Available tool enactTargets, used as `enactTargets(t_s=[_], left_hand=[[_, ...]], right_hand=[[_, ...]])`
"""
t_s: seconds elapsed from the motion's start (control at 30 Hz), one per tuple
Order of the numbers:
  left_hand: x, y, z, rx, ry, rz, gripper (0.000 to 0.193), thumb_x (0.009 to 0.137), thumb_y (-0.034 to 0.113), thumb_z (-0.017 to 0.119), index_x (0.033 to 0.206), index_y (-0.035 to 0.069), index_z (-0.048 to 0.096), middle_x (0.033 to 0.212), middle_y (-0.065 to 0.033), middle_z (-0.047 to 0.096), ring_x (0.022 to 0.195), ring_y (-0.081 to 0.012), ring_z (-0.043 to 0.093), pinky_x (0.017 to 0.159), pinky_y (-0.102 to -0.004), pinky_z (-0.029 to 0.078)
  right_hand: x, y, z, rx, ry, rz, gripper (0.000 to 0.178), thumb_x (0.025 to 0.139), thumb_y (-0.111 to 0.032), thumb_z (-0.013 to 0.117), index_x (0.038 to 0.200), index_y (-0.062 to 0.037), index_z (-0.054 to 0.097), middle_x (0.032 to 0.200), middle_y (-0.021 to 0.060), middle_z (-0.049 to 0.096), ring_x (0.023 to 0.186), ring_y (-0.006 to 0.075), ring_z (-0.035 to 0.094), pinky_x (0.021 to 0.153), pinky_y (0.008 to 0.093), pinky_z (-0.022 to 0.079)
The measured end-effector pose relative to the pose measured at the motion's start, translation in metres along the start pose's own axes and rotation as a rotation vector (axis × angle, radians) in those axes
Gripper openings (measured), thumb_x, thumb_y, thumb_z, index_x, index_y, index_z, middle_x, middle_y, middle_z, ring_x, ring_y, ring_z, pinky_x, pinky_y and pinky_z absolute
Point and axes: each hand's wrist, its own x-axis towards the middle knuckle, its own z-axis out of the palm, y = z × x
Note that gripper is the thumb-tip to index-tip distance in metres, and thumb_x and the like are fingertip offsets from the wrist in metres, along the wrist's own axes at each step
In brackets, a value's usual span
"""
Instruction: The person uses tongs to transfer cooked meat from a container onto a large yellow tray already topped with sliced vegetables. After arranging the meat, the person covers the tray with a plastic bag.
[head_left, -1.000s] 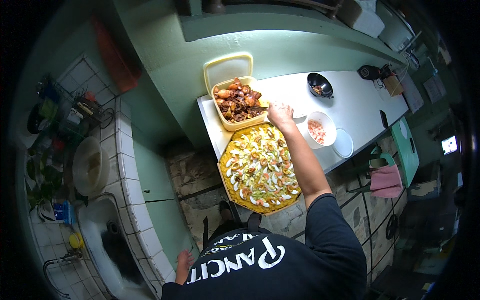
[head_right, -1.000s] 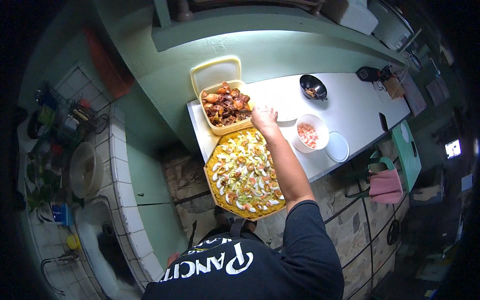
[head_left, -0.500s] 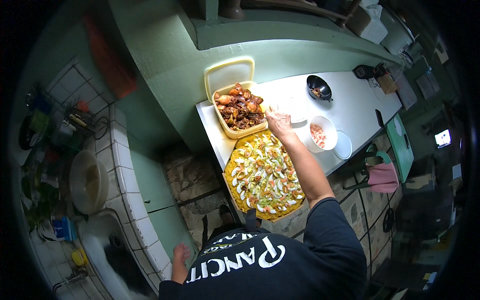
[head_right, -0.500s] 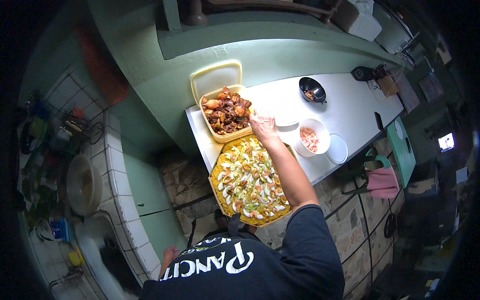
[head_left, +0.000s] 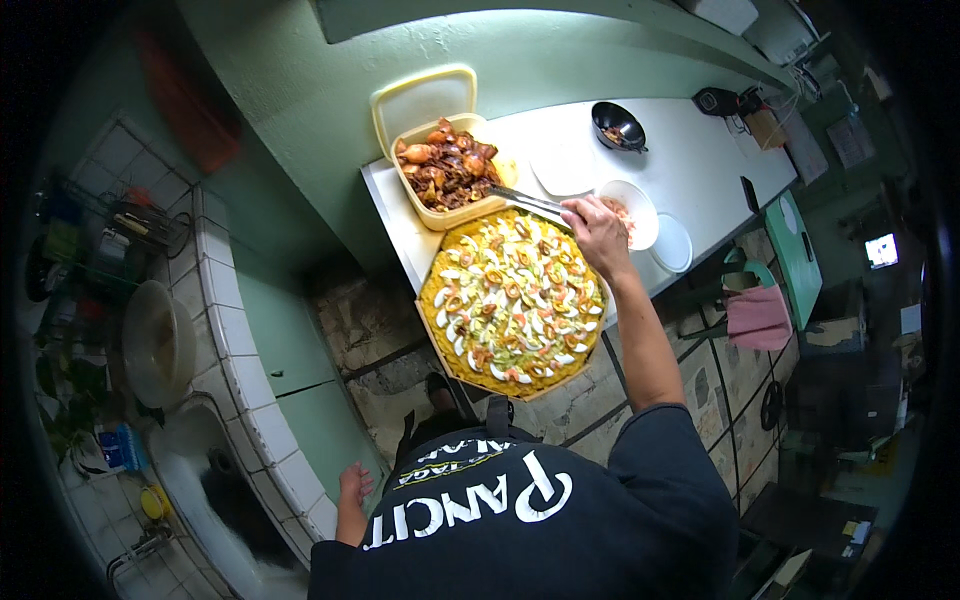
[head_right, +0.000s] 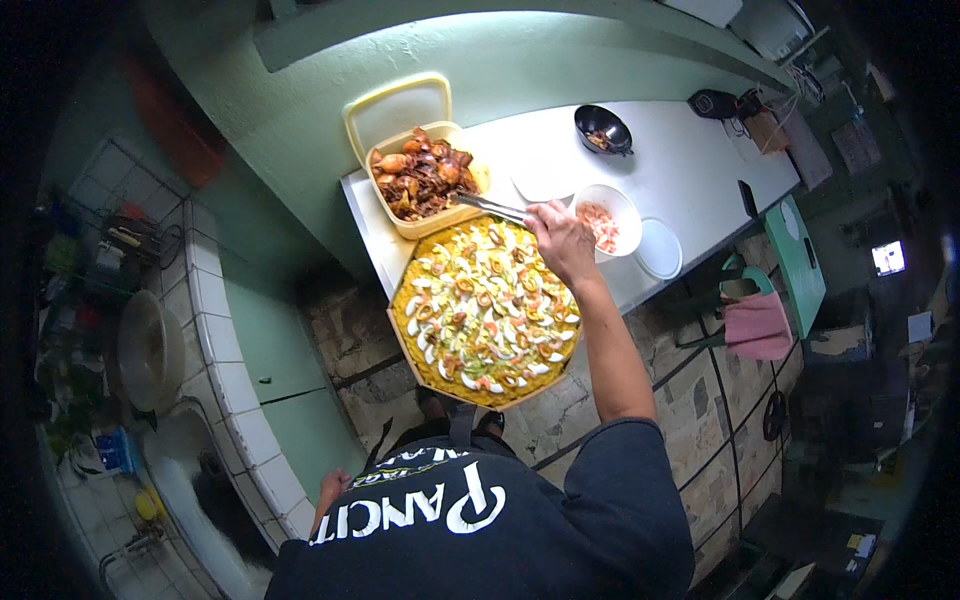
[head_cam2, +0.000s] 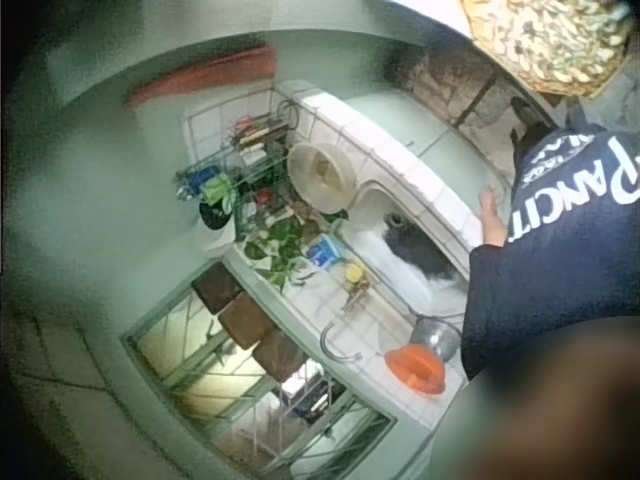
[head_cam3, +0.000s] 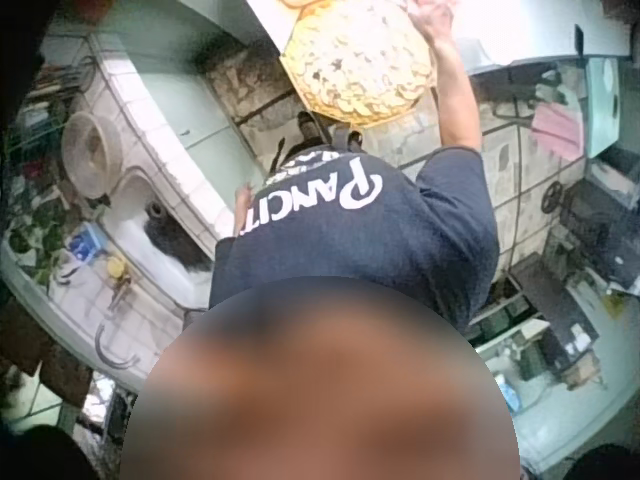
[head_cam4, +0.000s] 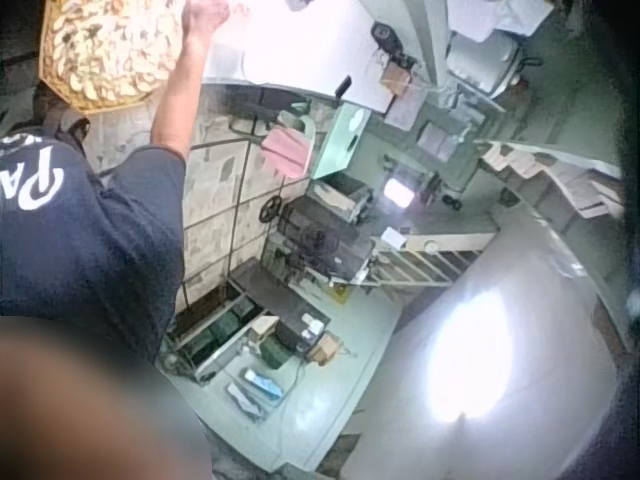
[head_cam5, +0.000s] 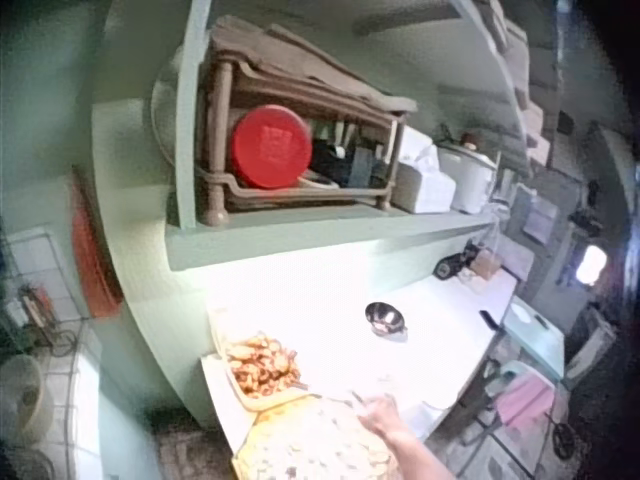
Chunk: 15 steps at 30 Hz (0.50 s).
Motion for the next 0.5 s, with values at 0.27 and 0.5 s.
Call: enactTargets(t_s=[0.27, 0.5], left_hand=[[-0.014, -0.011, 0.037, 0.010, -0.017, -0.019, 0.037, 0.093, 0.037, 0.049, 0.125, 0.016, 0.048, 0.100, -0.0025, 0.059, 0.078, -0.0184, 0.059, 0.060, -0.0366, 0.048], [-0.031, -0.018, 0.064, 0.059, 0.012, -0.027, 0.035, 0.093, 0.037, 0.048, 0.123, 0.019, 0.050, 0.096, -0.0004, 0.058, 0.073, -0.0155, 0.059, 0.055, -0.0323, 0.048]], right_hand=[[-0.130, 0.049, -0.041, 0.327, -0.166, 0.199, 0.019, 0.086, -0.020, 0.063, 0.093, -0.0030, 0.069, 0.078, 0.0120, 0.064, 0.070, 0.0245, 0.062, 0.063, 0.0340, 0.046], [-0.182, 0.075, -0.053, 0.295, -0.047, 0.269, 0.018, 0.087, -0.018, 0.062, 0.091, -0.0019, 0.069, 0.071, 0.0087, 0.058, 0.063, 0.0211, 0.057, 0.059, 0.0322, 0.044]])
